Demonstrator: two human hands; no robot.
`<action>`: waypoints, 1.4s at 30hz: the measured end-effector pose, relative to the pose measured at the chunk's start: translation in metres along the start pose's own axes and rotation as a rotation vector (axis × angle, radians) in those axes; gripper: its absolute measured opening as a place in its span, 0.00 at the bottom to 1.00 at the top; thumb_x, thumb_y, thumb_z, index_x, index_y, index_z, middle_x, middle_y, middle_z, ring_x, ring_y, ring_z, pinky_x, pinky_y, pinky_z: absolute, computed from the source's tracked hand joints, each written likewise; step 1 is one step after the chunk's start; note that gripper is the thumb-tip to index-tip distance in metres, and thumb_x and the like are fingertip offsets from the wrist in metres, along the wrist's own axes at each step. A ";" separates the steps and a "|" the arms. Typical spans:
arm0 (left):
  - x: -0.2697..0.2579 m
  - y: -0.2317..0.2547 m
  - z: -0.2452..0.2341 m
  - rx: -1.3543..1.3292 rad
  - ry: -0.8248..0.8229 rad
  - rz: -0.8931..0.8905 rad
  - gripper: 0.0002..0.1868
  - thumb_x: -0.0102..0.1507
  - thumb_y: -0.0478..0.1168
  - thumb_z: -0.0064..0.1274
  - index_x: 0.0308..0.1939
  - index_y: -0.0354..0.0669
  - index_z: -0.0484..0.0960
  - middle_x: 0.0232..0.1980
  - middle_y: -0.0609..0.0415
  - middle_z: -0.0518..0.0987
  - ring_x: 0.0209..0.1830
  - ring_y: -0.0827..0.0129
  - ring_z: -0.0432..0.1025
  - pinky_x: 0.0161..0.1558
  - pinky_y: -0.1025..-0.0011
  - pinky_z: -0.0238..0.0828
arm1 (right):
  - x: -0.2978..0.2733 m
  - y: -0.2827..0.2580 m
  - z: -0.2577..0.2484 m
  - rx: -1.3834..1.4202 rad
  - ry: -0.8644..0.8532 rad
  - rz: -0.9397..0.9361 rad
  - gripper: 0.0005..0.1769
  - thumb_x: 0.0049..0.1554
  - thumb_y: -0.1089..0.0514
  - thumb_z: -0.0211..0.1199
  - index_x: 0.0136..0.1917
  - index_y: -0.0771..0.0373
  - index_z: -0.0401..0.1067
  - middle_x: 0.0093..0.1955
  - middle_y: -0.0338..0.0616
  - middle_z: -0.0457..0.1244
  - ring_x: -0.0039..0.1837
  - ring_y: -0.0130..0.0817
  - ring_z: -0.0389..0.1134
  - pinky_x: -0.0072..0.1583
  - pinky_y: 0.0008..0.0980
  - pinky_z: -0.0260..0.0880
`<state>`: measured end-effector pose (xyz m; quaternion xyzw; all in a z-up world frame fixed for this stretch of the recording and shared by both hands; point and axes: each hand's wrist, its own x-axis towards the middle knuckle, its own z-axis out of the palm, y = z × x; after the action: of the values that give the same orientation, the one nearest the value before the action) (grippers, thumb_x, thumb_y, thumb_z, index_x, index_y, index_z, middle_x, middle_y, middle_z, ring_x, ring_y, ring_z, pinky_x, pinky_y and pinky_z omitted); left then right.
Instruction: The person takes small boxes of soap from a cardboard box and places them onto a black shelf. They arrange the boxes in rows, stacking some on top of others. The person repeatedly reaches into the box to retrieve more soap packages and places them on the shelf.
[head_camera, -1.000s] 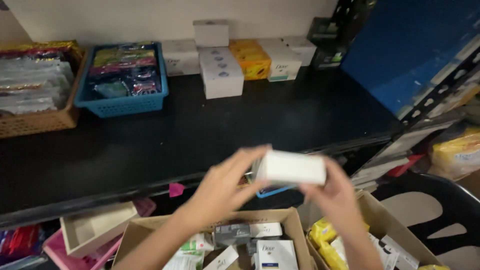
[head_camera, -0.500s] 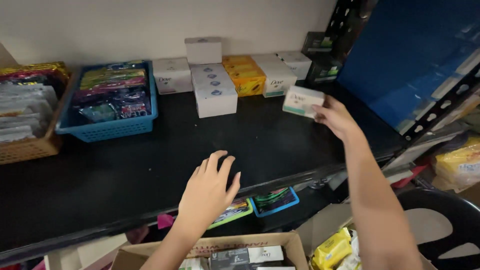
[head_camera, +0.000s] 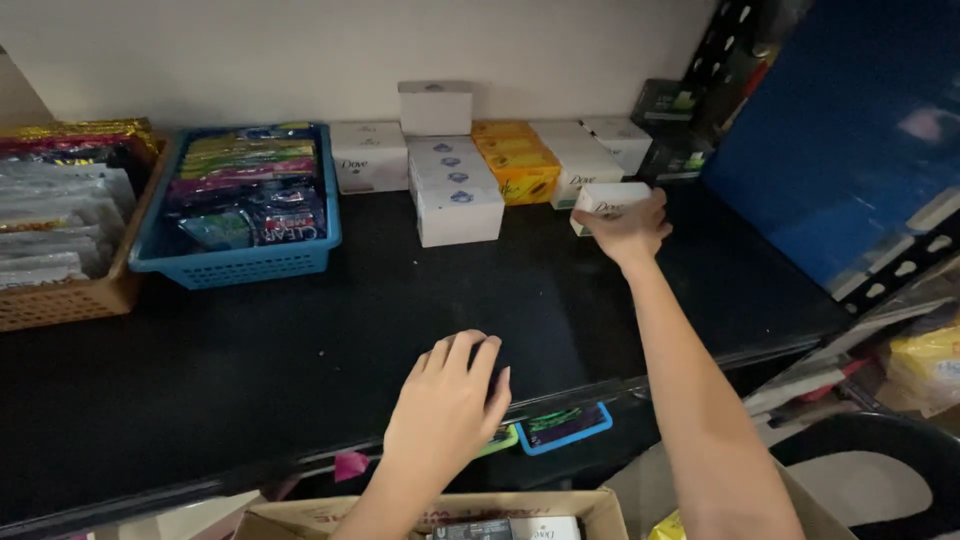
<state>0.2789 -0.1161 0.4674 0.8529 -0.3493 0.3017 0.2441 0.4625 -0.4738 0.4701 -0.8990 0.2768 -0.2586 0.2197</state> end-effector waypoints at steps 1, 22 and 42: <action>0.000 0.000 0.000 -0.003 0.001 -0.003 0.18 0.62 0.45 0.56 0.51 0.36 0.79 0.52 0.47 0.76 0.49 0.55 0.74 0.48 0.62 0.72 | 0.004 0.003 0.007 -0.004 -0.001 -0.001 0.78 0.37 0.23 0.77 0.77 0.75 0.43 0.75 0.64 0.53 0.77 0.55 0.56 0.78 0.58 0.43; 0.000 -0.002 0.006 0.053 -0.030 0.028 0.18 0.63 0.45 0.54 0.50 0.35 0.80 0.49 0.45 0.79 0.54 0.53 0.74 0.52 0.59 0.73 | 0.018 -0.010 0.048 0.195 0.094 0.011 0.84 0.36 0.30 0.84 0.80 0.72 0.30 0.77 0.69 0.46 0.76 0.62 0.53 0.74 0.55 0.58; -0.005 -0.005 0.010 0.056 0.073 0.056 0.11 0.61 0.44 0.56 0.42 0.42 0.79 0.43 0.49 0.77 0.44 0.55 0.73 0.42 0.60 0.73 | -0.028 0.034 -0.026 0.742 0.526 -0.397 0.51 0.65 0.53 0.75 0.82 0.69 0.41 0.81 0.65 0.49 0.83 0.50 0.50 0.81 0.46 0.48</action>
<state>0.2837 -0.1173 0.4559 0.8376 -0.3553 0.3491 0.2243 0.4143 -0.4887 0.4619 -0.6999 0.0354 -0.5947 0.3939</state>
